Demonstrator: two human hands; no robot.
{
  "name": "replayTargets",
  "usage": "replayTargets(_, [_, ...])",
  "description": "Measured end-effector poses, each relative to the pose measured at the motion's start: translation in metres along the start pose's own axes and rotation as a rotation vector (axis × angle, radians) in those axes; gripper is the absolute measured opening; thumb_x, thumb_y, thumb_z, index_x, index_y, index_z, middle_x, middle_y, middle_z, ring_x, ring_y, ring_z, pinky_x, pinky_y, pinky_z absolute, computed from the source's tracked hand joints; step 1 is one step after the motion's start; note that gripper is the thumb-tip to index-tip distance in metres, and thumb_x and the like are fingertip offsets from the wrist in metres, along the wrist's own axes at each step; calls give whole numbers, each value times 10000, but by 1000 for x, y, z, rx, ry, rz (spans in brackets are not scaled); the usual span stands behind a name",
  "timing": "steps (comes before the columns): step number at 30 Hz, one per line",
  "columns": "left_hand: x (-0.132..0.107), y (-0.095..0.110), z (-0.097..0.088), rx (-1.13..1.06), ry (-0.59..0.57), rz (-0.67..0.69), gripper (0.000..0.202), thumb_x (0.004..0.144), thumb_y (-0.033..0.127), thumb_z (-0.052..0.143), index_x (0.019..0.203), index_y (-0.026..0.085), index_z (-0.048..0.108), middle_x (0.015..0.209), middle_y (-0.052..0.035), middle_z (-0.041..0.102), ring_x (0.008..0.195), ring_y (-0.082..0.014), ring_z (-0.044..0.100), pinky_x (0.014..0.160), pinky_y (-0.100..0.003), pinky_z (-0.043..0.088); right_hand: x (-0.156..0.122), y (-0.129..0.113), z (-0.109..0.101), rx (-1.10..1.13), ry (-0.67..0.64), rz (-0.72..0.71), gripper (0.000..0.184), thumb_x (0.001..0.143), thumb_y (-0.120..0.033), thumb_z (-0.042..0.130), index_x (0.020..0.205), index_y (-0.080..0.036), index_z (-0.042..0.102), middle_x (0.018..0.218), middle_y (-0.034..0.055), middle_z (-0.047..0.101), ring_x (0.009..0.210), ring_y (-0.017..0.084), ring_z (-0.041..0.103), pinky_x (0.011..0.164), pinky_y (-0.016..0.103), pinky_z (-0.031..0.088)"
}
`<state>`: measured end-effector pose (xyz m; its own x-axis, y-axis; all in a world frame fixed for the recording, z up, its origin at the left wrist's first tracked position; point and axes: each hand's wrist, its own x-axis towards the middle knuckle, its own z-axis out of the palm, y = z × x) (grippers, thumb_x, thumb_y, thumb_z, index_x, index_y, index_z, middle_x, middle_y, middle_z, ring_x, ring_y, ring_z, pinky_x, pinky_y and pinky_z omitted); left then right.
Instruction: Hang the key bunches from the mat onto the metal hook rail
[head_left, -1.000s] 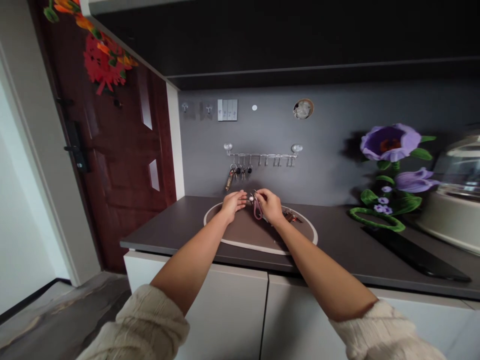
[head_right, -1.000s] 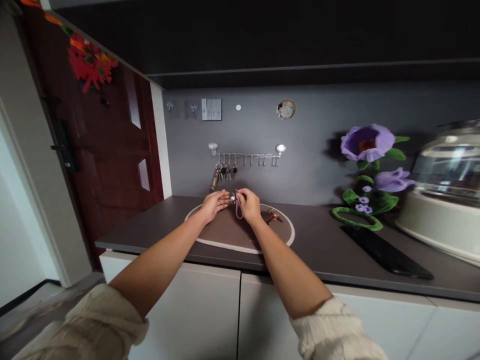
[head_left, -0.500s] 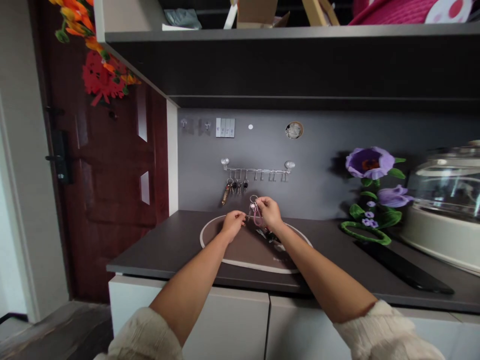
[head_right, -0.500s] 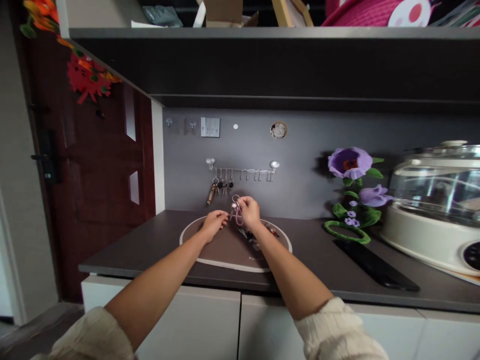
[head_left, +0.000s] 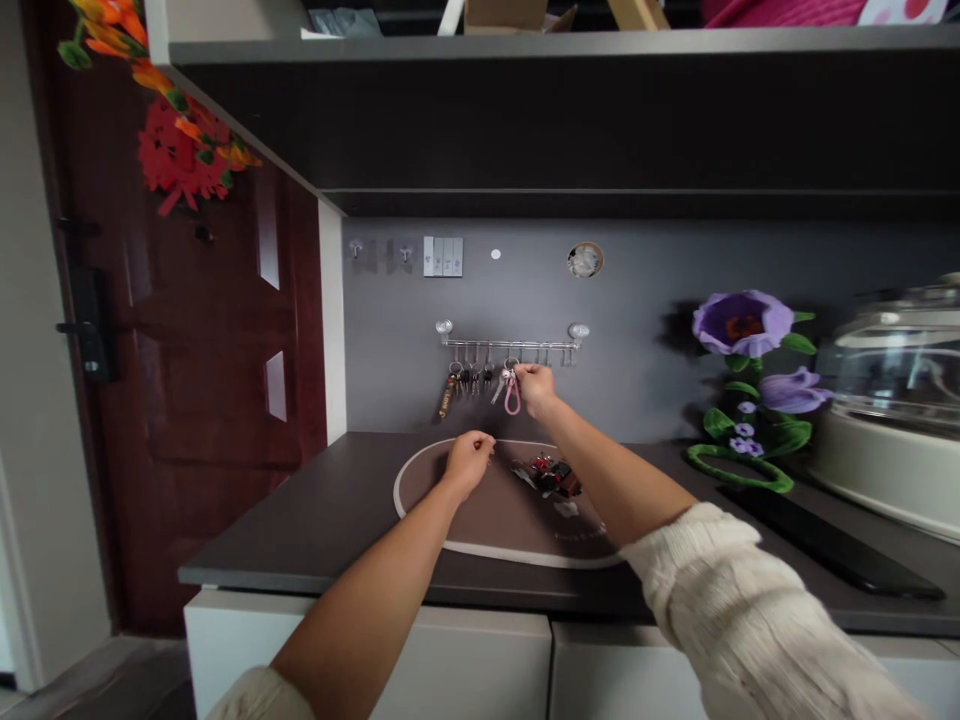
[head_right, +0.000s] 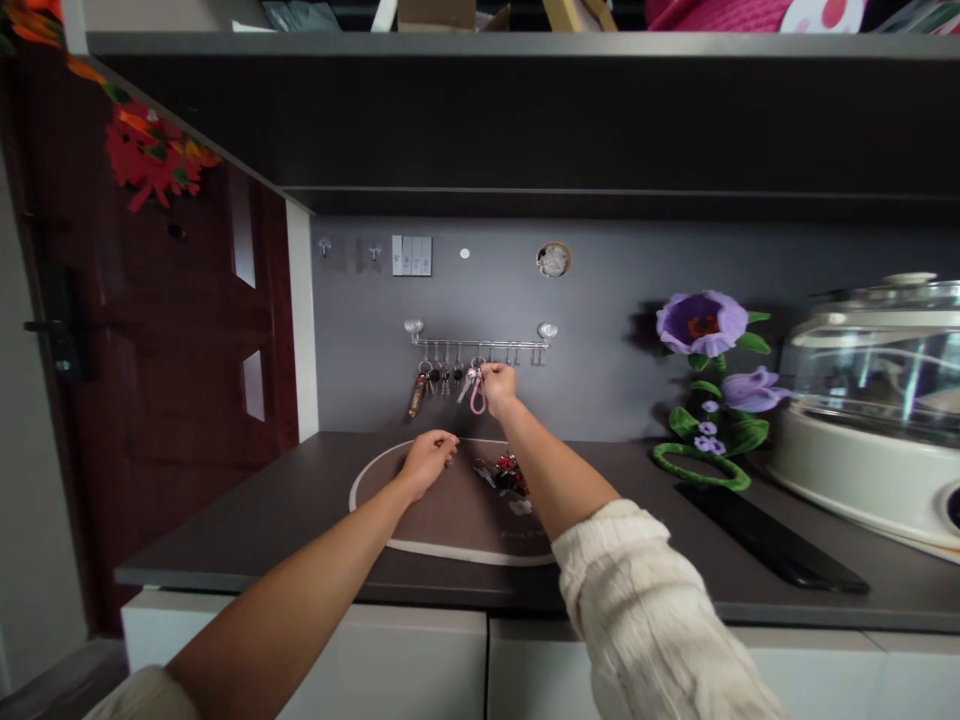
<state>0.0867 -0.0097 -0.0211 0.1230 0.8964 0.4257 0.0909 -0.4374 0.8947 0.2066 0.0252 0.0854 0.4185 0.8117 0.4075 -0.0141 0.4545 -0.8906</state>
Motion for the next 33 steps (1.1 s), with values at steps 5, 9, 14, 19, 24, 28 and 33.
replayTargets(5, [2,-4,1,37,-22,17,170,716,239,469,734,124,593,638,-23,575,505,-71,466,486,-189,352,14,5,5,4,56,46,149,705,-96,439,573,-149,484,423,-38,455,359,62,419,374,184,400])
replayTargets(9, [3,-4,1,47,-34,25,178,716,246,463,732,126,593,627,-17,571,501,-74,463,489,-195,351,22,11,8,14,83,76,119,697,-96,455,595,-142,495,444,-35,479,376,61,445,397,187,430])
replayTargets(14, [2,-3,1,59,-39,32,179,721,251,464,724,127,593,639,-21,581,515,-76,474,510,-195,362,23,16,9,5,88,91,114,683,-78,455,597,-134,506,433,-42,471,368,52,438,394,175,428])
replayTargets(19, [0,-1,1,29,-45,9,149,726,232,470,733,129,578,641,-16,571,515,-69,466,500,-182,359,19,20,6,5,85,102,102,681,-85,458,606,-138,502,418,-49,454,369,46,429,395,157,417])
replayTargets(24, [0,-1,1,30,-48,7,137,730,229,472,719,134,570,643,-15,570,525,-71,470,508,-182,367,20,23,3,-12,71,77,94,676,-99,463,608,-146,508,430,-50,459,375,48,426,396,162,411])
replayTargets(28, [0,-1,1,32,-53,11,128,725,227,484,710,133,571,642,-13,571,530,-72,473,522,-184,372,22,25,-1,-49,43,52,63,673,-125,486,632,-138,533,431,-47,464,377,46,414,391,154,393])
replayTargets(33, [-3,1,0,9,-100,-36,132,723,238,491,732,132,568,633,-3,556,516,-66,463,517,-186,362,21,27,-11,-130,-8,-14,81,666,-146,511,589,-137,534,421,-42,468,380,51,409,403,161,381])
